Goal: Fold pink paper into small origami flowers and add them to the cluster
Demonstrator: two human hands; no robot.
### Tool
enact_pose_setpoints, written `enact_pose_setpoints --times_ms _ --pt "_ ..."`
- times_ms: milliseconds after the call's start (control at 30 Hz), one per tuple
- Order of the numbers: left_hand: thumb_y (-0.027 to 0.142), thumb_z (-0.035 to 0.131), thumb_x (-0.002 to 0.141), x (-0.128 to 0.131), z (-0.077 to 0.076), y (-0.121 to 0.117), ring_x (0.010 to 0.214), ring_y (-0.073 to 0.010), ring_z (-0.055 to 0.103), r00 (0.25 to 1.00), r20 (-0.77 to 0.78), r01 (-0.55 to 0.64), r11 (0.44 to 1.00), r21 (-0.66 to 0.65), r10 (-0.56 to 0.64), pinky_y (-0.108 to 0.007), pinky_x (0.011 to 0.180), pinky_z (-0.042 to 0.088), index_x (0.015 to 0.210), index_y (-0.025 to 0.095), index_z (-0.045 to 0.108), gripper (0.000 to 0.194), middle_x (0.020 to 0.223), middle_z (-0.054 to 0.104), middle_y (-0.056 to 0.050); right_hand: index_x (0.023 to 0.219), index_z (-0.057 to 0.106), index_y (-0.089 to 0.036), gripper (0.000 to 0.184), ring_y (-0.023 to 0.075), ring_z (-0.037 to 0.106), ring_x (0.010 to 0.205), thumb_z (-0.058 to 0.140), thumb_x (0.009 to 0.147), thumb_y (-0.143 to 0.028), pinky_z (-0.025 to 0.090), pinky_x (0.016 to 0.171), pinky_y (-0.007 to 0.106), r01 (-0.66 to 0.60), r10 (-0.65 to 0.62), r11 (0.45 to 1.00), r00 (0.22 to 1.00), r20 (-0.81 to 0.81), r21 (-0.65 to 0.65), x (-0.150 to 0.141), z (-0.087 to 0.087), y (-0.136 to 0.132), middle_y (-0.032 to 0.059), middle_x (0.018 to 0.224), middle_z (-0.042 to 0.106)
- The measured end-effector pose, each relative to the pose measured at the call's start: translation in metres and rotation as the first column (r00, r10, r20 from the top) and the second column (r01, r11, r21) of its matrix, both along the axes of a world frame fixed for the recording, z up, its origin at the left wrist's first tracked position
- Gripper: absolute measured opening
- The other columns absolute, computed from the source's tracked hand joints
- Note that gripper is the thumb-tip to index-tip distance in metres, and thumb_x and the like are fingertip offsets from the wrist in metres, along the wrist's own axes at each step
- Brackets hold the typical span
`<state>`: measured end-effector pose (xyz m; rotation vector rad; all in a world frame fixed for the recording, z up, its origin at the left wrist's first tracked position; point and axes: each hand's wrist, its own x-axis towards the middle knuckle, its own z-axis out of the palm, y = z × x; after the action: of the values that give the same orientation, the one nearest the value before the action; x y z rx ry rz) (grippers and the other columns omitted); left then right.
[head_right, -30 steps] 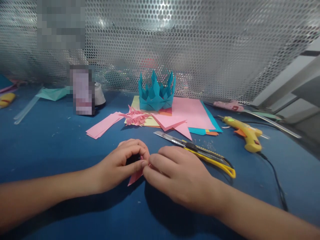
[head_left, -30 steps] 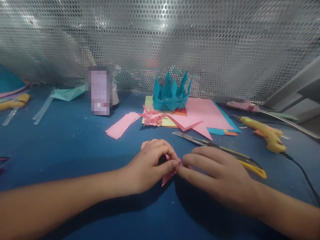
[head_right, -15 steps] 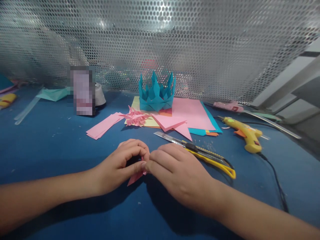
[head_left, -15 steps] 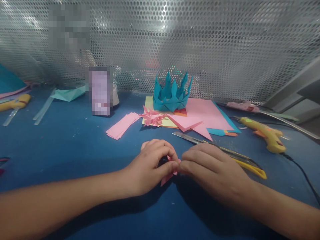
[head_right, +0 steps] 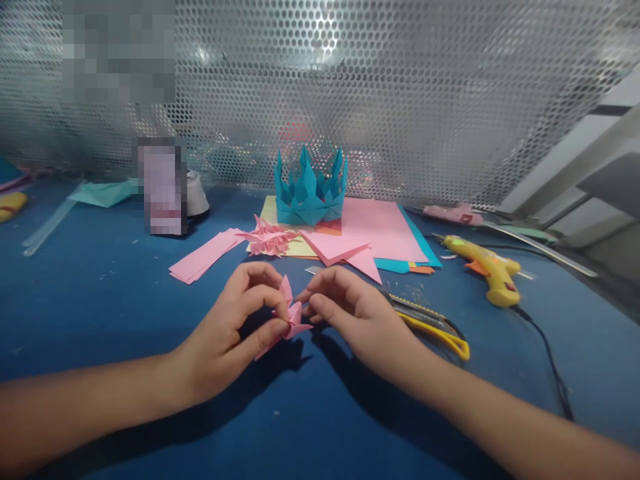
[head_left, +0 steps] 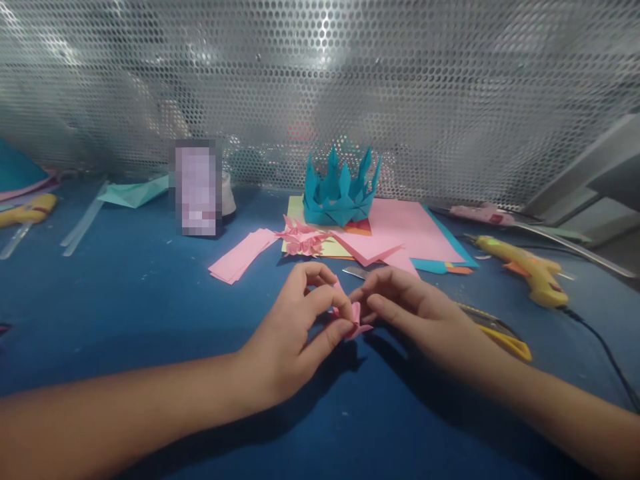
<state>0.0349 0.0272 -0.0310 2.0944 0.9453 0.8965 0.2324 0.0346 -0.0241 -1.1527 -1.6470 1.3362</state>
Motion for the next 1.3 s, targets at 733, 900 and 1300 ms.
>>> enact_pose_setpoints --times_ms 733,900,1300 --pt "0.028 0.053 0.086 0.0029 -0.0054 -0.0001 0.086 -0.0180 0.047 0.969 -0.247 0.002 0.993 0.114 0.026 -0.034 0.079 0.034 0.085 0.020 0.053 0.007 0.088 0.064 0.001 0.078 0.066 -0.015 0.007 0.0153 0.064 0.076 0.066 0.075 -0.021 0.053 0.072 0.028 -0.071 0.067 0.997 0.989 0.130 0.029 0.0019 0.0030 -0.0029 0.0050 0.081 0.067" --pt "0.028 0.055 0.084 0.0033 -0.0050 0.0043 0.082 -0.0160 0.049 0.970 -0.243 0.029 0.983 0.182 0.016 -0.034 0.079 0.033 0.080 0.019 0.055 0.009 0.085 0.066 0.002 0.077 0.068 -0.016 0.005 0.0141 0.064 0.073 0.064 0.076 -0.019 0.052 0.070 0.025 -0.110 0.083 0.983 0.979 0.184 0.147 0.0033 0.0032 -0.0021 0.0040 0.078 0.068" --pt "0.030 0.055 0.085 0.0011 -0.0027 0.0042 0.082 -0.0153 0.050 0.956 -0.293 0.047 0.968 0.245 0.028 -0.036 0.080 0.027 0.077 0.022 0.061 0.013 0.087 0.068 0.004 0.077 0.067 -0.020 0.010 0.0112 0.064 0.072 0.060 0.081 -0.015 0.049 0.069 0.021 -0.242 0.096 0.887 0.929 0.356 0.393 0.0067 0.0023 -0.0010 0.0002 0.077 0.069"
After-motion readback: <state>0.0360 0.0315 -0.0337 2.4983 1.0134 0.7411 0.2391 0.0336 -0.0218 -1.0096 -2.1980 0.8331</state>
